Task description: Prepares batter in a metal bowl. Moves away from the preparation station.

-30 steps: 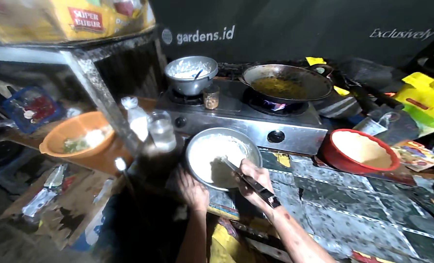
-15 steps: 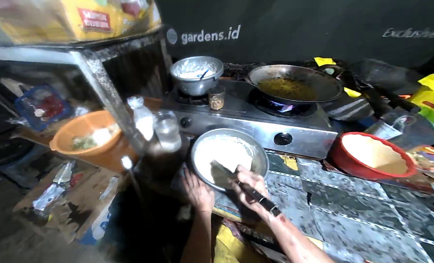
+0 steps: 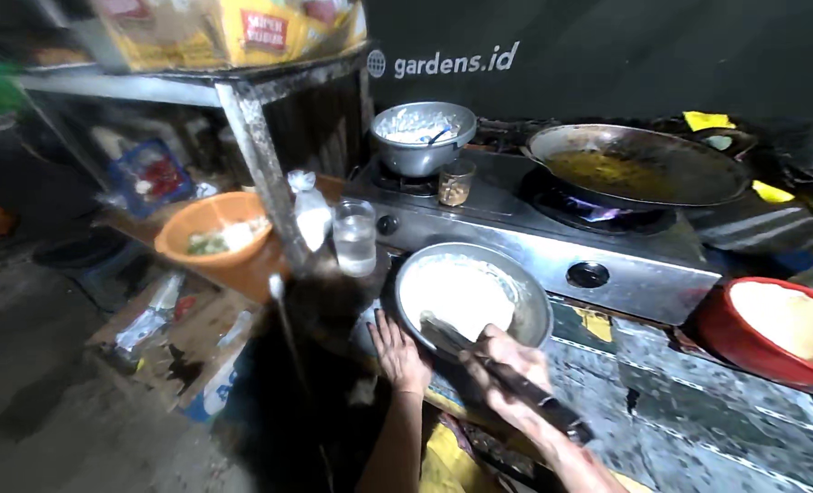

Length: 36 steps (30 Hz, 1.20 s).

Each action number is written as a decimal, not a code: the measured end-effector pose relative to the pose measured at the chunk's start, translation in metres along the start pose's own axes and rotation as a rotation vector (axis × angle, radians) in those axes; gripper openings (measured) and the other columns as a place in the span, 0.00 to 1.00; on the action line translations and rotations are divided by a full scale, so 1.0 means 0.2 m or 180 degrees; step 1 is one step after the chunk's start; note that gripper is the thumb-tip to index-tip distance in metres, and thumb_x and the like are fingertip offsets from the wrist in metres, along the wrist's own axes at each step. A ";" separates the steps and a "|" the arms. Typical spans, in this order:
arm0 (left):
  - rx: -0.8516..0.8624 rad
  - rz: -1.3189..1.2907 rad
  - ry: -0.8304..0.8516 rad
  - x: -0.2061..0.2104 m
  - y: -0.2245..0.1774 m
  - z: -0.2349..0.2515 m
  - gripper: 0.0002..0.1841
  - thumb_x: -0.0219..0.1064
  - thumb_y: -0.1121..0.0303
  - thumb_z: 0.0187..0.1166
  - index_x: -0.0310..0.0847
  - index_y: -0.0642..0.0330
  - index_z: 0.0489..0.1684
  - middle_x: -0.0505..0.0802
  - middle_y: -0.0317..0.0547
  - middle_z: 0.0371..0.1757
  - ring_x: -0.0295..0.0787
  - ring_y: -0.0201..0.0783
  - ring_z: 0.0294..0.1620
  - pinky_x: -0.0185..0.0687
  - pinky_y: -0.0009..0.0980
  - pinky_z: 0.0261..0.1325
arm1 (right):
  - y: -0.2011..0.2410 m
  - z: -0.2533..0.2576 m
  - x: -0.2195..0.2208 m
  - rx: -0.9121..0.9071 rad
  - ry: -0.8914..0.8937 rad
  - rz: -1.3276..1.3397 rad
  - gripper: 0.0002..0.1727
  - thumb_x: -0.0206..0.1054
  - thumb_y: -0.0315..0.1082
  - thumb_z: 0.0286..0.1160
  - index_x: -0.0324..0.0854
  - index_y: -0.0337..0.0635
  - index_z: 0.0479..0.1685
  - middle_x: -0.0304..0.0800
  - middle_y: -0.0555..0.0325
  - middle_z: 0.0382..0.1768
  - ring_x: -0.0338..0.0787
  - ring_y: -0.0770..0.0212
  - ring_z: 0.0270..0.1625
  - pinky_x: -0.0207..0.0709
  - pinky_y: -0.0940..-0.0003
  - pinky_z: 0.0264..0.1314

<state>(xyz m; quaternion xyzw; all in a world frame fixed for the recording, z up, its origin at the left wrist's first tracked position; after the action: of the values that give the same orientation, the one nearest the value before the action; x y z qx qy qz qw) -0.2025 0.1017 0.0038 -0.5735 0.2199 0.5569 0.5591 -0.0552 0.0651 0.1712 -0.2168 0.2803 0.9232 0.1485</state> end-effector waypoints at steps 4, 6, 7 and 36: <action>0.0093 -0.0195 -0.0364 -0.03 -0.01 -0.01 0.29 0.61 0.71 0.72 0.77 0.75 0.75 0.73 0.65 0.86 0.52 0.64 0.93 0.32 0.59 0.94 | -0.18 -0.01 0.00 0.0043 -0.0095 -0.0415 0.10 0.62 0.29 0.61 0.83 0.32 0.20 0.84 0.46 0.24 0.86 0.56 0.25 0.79 0.67 0.27; 0.0142 -0.0192 -0.0504 -0.03 -0.01 -0.01 0.28 0.60 0.72 0.71 0.79 0.75 0.74 0.75 0.66 0.84 0.55 0.65 0.92 0.35 0.61 0.94 | -0.15 -0.01 -0.05 0.0152 -0.0016 -0.0538 0.08 0.62 0.29 0.58 0.81 0.33 0.19 0.84 0.47 0.23 0.86 0.55 0.25 0.79 0.64 0.26; 0.0150 -0.0160 -0.0472 -0.03 -0.01 -0.01 0.29 0.61 0.71 0.72 0.78 0.74 0.75 0.75 0.66 0.84 0.55 0.65 0.92 0.35 0.61 0.94 | -0.10 -0.03 -0.06 0.0118 0.0038 -0.0466 0.07 0.63 0.29 0.57 0.80 0.35 0.18 0.84 0.48 0.23 0.86 0.55 0.25 0.79 0.64 0.25; 0.0218 -0.0102 -0.0669 -0.04 -0.01 0.01 0.27 0.59 0.72 0.71 0.80 0.75 0.71 0.78 0.67 0.82 0.59 0.65 0.91 0.38 0.61 0.93 | -0.40 0.01 -0.36 0.0698 -0.0665 -0.0240 0.11 0.69 0.30 0.63 0.80 0.28 0.22 0.86 0.49 0.25 0.87 0.70 0.27 0.82 0.77 0.32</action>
<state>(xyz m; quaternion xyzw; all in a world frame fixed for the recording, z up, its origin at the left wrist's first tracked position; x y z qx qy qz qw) -0.2036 0.1009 0.0118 -0.4960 0.1698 0.5971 0.6071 0.0373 0.1193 0.1713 -0.1124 0.3542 0.8984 0.2342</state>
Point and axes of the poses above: each hand's wrist, its own z-axis towards the middle knuckle, its own x-axis out of the palm, y = z × x, the point moved 10 cm from there along z, towards the middle knuckle
